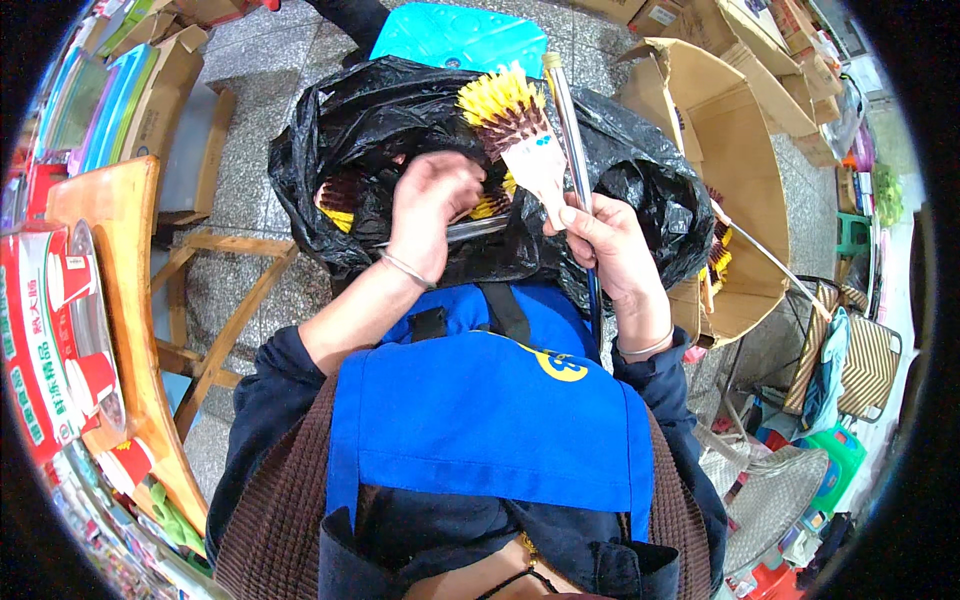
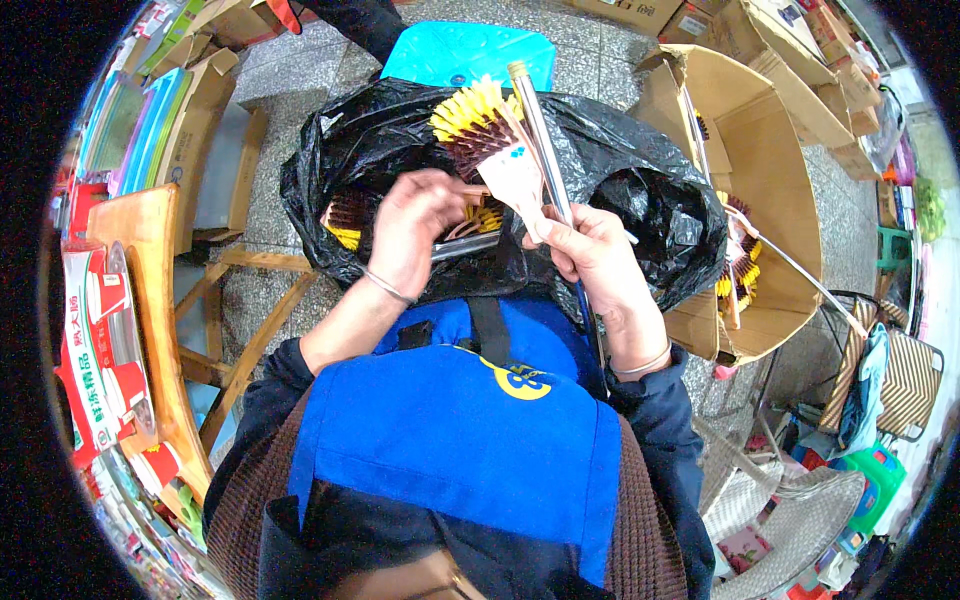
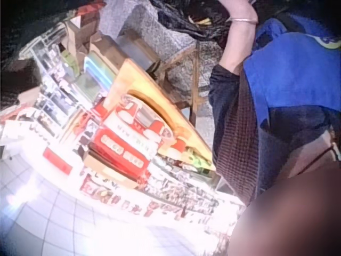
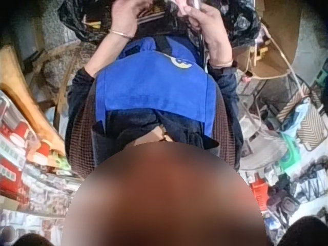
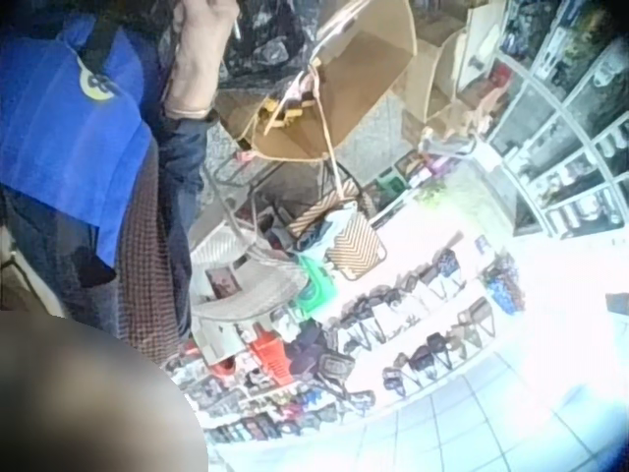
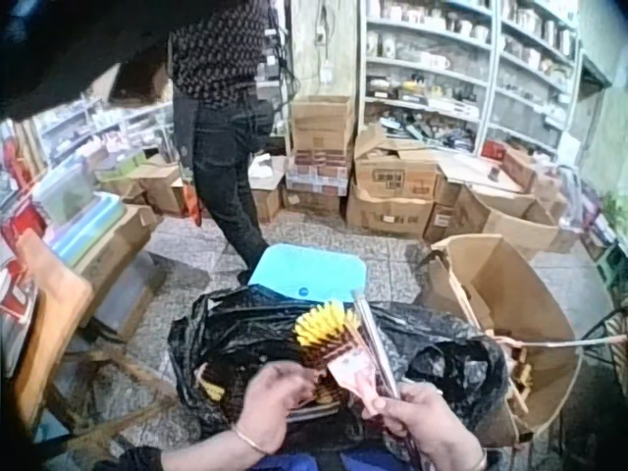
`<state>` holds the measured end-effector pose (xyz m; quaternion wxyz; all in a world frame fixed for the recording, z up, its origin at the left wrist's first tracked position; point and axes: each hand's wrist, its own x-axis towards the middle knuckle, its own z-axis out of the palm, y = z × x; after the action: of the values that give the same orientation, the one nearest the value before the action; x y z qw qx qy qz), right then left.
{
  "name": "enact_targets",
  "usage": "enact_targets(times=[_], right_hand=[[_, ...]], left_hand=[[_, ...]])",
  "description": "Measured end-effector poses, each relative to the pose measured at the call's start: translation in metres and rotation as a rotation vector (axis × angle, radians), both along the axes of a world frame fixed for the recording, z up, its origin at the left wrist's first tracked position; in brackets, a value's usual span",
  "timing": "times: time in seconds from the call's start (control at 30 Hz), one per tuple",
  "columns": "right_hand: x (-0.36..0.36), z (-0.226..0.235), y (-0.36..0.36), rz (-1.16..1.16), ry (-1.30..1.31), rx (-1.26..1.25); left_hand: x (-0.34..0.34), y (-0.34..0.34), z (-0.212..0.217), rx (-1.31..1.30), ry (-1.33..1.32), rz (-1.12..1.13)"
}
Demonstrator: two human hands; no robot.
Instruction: The person assembles cleaning brooms by inserting metal rods into brush heads and attaching end caps. They retrieve parts from a black plastic bag and place completed brooms into a cardboard box.
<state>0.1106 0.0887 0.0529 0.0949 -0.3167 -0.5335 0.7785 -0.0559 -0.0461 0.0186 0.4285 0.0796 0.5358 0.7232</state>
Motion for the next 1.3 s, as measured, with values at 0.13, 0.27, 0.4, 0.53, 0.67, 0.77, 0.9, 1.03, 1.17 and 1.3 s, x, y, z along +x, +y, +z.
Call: enact_targets(times=[0.13, 0.27, 0.4, 0.53, 0.67, 0.77, 0.9, 1.03, 1.17, 1.3], right_hand=[[-0.004, 0.003, -0.002, 0.037, -0.009, 0.007], [-0.01, 0.009, -0.009, 0.11, -0.016, 0.037], [-0.014, 0.012, -0.014, 0.08, -0.007, 0.128], [-0.012, 0.012, -0.015, 0.041, -0.053, 0.189], [0.004, 0.017, -0.016, -0.026, -0.104, 0.444], [0.018, 0.021, -0.019, -0.005, -0.157, 0.523], [0.026, 0.012, -0.035, -0.008, -0.173, 0.726], [0.023, -0.002, -0.042, -0.016, -0.168, 0.906], [0.021, -0.005, -0.042, -0.028, -0.172, 0.965], [0.019, -0.004, -0.042, -0.04, -0.126, 1.038]], left_hand=[[0.025, -0.006, -0.003, 0.186, -0.13, -0.545], [0.027, 0.017, -0.003, 0.351, -0.386, -0.536], [0.026, 0.024, -0.004, 0.52, -0.464, -0.538], [0.028, 0.027, -0.003, 0.495, -0.509, -0.457], [0.008, 0.028, -0.002, 0.525, -0.569, -0.289], [-0.011, 0.026, 0.0, 0.497, -0.634, -0.157], [-0.022, 0.024, 0.004, 0.476, -0.628, -0.055], [-0.024, 0.023, 0.008, 0.487, -0.609, -0.024], [-0.026, 0.021, 0.01, 0.49, -0.63, -0.007], [-0.026, 0.02, 0.01, 0.503, -0.651, -0.018]])
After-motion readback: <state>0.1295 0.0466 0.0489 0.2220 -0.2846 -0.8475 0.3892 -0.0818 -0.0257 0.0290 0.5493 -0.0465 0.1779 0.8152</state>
